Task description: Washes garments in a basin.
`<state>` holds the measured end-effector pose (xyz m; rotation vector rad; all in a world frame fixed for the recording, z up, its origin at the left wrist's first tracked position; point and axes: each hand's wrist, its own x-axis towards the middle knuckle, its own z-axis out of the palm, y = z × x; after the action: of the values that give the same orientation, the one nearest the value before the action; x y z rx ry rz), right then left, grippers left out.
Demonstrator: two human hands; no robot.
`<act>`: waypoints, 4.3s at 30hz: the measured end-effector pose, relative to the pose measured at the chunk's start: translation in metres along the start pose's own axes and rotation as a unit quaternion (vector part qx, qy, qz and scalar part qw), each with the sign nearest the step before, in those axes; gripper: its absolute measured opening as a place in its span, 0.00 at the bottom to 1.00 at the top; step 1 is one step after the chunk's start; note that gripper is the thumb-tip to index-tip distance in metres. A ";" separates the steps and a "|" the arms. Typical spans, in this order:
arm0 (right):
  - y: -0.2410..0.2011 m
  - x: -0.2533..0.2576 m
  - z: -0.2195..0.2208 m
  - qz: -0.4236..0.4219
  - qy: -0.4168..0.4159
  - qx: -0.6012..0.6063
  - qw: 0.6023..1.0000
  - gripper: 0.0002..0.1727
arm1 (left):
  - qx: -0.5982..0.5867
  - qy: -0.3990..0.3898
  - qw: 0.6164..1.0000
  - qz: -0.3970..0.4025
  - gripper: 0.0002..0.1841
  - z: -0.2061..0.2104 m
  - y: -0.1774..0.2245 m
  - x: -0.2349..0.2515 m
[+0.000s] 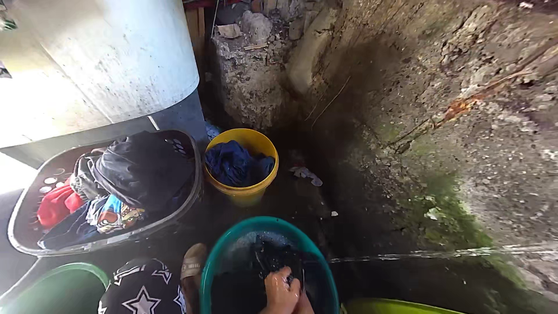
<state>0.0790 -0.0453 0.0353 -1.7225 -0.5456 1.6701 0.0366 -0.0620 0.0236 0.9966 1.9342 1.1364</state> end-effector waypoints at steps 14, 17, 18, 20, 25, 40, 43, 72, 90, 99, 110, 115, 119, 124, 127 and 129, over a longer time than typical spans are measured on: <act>0.035 0.139 -0.022 -0.098 -0.154 -0.748 0.638 0.32 | 0.295 -0.172 0.939 -0.047 0.29 -0.043 -0.096 0.090; 0.059 0.152 -0.023 -0.127 -0.127 -0.775 0.606 0.33 | 0.352 -0.256 0.897 -0.082 0.32 -0.015 -0.144 0.079; 0.061 0.156 -0.021 -0.122 -0.122 -0.782 0.599 0.33 | 0.361 -0.257 0.891 -0.097 0.33 -0.012 -0.155 0.077; 0.063 0.165 -0.017 -0.116 -0.107 -0.790 0.592 0.32 | 0.380 -0.257 0.882 -0.114 0.34 -0.007 -0.166 0.081; 0.065 0.184 0.001 -0.089 -0.090 -0.796 0.592 0.29 | 0.389 -0.266 0.864 -0.180 0.38 0.007 -0.162 0.107; 0.021 0.146 -0.011 -0.042 -0.144 -0.670 0.727 0.34 | 0.310 -0.307 0.896 -0.088 0.48 -0.055 -0.169 0.094; -0.022 0.103 -0.008 -0.162 -0.232 -0.500 0.819 0.21 | 0.316 -0.300 0.889 -0.139 0.58 -0.055 -0.158 0.092; -0.045 -0.011 -0.024 -0.193 -0.115 -0.093 0.970 0.16 | -0.003 -0.100 0.992 0.082 0.17 -0.055 0.023 -0.013; -0.117 -0.073 -0.048 -0.429 -0.261 -0.185 0.844 0.57 | -0.099 -0.005 0.981 0.167 0.17 -0.179 0.255 -0.036; -0.112 -0.074 -0.043 -0.400 -0.267 -0.109 0.870 0.28 | -0.274 -0.001 0.940 0.202 0.20 -0.197 0.264 -0.021; -0.058 0.056 -0.053 -0.237 0.017 -0.452 0.860 0.20 | 0.052 0.018 0.977 -0.206 0.22 -0.122 -0.031 0.083; 0.025 0.108 -0.011 -0.212 -0.079 -0.696 0.682 0.27 | 0.390 -0.175 0.893 -0.142 0.37 -0.051 -0.077 0.092; 0.054 0.138 0.002 -0.107 -0.127 -0.745 0.646 0.30 | 0.387 -0.241 0.883 -0.112 0.29 -0.019 -0.143 0.089; 0.056 0.163 0.011 -0.040 -0.176 -0.746 0.641 0.28 | 0.389 -0.287 0.860 -0.164 0.44 -0.009 -0.164 0.091; 0.044 0.165 0.024 0.056 -0.254 -0.755 0.602 0.26 | 0.363 -0.358 0.837 -0.198 0.43 -0.013 -0.169 0.095; 0.040 0.165 0.030 0.101 -0.274 -0.749 0.596 0.24 | 0.327 -0.377 0.835 -0.232 0.36 -0.021 -0.165 0.092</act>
<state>0.0594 0.0482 -0.1082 -2.1521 -2.7653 1.9308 -0.0704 -0.0447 -0.1324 1.0021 1.7222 -0.2404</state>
